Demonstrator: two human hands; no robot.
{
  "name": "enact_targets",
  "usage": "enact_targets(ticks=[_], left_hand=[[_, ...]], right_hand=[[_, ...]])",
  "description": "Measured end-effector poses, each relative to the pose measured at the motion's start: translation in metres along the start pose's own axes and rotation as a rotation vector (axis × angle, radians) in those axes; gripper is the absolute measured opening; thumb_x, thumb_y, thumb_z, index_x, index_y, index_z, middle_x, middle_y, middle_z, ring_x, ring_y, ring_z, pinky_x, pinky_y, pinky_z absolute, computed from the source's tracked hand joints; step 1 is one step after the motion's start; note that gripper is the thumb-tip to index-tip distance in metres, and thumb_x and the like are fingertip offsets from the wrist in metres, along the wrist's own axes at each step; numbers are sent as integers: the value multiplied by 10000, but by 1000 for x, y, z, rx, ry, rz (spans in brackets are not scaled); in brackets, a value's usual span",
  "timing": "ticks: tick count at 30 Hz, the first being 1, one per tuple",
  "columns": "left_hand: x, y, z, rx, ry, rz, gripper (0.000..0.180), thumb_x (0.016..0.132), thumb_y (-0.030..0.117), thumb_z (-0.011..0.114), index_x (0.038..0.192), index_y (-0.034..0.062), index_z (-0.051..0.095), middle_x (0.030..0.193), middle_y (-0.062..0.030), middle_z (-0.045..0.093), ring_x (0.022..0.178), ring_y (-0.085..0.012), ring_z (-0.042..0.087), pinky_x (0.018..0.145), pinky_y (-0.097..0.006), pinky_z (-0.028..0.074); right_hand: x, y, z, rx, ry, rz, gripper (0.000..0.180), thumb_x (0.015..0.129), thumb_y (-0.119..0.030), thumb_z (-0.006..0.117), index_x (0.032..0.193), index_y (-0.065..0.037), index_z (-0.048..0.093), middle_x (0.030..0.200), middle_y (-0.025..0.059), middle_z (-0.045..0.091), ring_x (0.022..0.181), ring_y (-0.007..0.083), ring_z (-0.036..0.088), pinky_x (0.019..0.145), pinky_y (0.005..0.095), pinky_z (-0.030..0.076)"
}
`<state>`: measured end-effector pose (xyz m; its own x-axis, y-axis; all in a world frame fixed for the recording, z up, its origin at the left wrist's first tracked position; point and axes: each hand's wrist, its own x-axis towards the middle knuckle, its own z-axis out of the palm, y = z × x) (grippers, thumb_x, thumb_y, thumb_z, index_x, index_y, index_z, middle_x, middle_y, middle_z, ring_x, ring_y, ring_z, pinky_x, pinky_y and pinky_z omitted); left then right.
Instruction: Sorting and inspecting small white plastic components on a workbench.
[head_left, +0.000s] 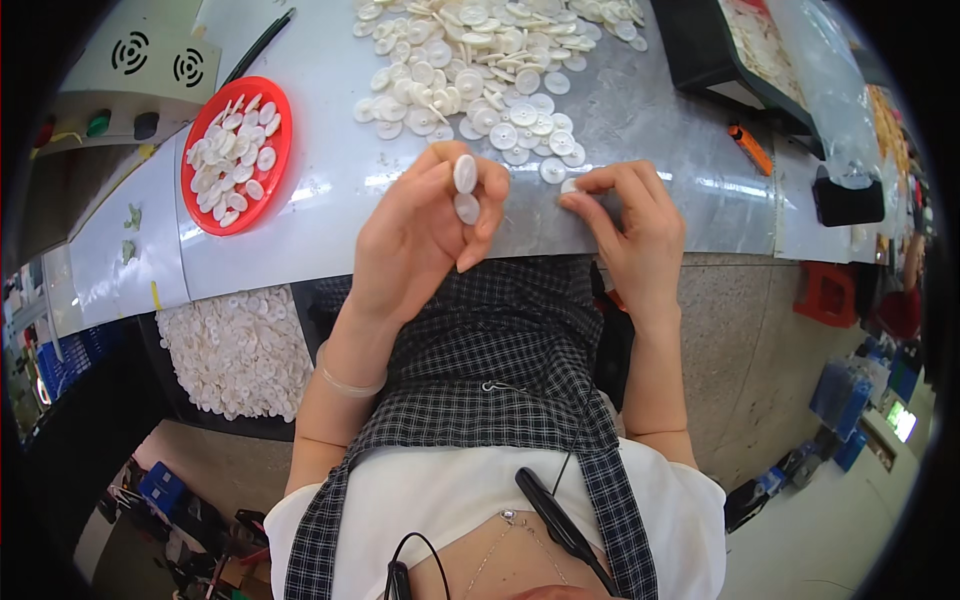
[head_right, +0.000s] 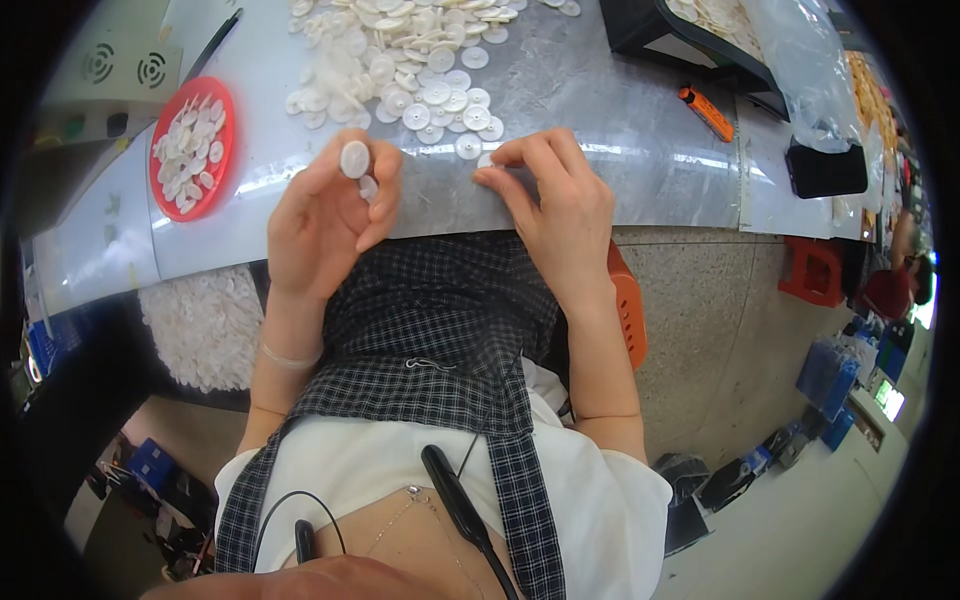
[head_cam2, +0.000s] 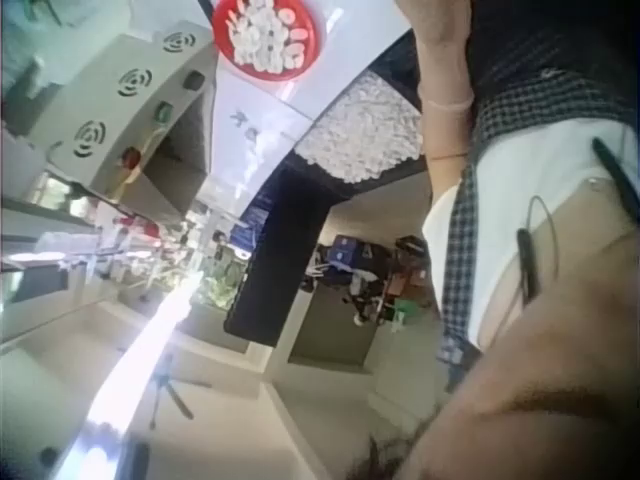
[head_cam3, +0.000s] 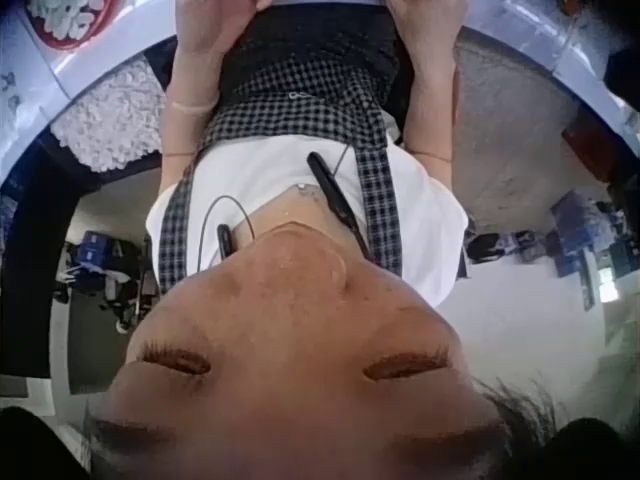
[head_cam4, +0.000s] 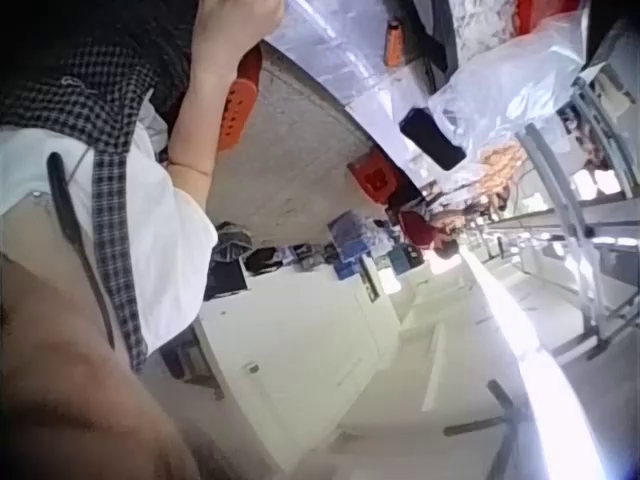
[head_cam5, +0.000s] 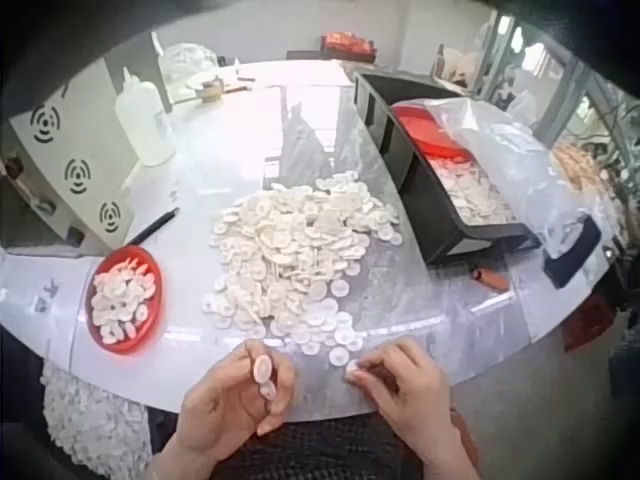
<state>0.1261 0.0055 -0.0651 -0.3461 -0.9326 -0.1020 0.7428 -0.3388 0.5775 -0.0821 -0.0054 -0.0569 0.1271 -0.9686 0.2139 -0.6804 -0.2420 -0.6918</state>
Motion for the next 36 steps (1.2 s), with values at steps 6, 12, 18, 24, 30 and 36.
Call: enact_targets(ticks=[6,12,18,24,30,36], left_hand=[[9,4,9,415,119,59,142,943,165,497,985,39,549,885,-77,575,680,-101,498,484,-213,379],[29,-21,25,1495,204,375,104,812,103,687,910,87,656,661,-25,529,479,-126,452,476,-243,381],[37,-30,25,1716,159,450,91,805,113,675,881,87,631,732,-44,599,594,-228,597,521,-338,447],[30,-28,23,1674,193,445,72,813,89,663,874,87,625,748,-42,601,604,-232,601,527,-333,450],[16,-17,18,1551,301,495,47,835,70,675,856,78,633,656,-12,525,489,-103,471,458,-244,365],[-4,6,1,30,82,-142,187,982,193,506,1051,21,526,703,32,388,549,-52,367,435,-164,301]], right_hand=[[-1,8,0,113,50,-24,117,829,-88,701,870,-23,613,785,-1,570,562,68,437,479,223,316],[-1,12,-6,1561,-305,438,282,1016,-302,423,1079,-34,486,905,-21,478,560,4,309,450,146,235],[-1,11,5,2013,-489,571,230,1027,-320,375,1056,-100,434,939,-28,409,572,17,313,450,143,245],[-3,9,7,2205,-502,655,203,1029,-295,370,1054,-102,429,946,-20,409,578,22,326,457,145,271],[-4,5,10,2200,-521,634,204,1025,-286,386,1053,-92,443,973,-1,423,578,20,333,460,145,285],[2,-4,-1,1822,-364,516,259,1015,-273,410,1152,-65,482,990,44,473,670,48,403,466,161,307]])
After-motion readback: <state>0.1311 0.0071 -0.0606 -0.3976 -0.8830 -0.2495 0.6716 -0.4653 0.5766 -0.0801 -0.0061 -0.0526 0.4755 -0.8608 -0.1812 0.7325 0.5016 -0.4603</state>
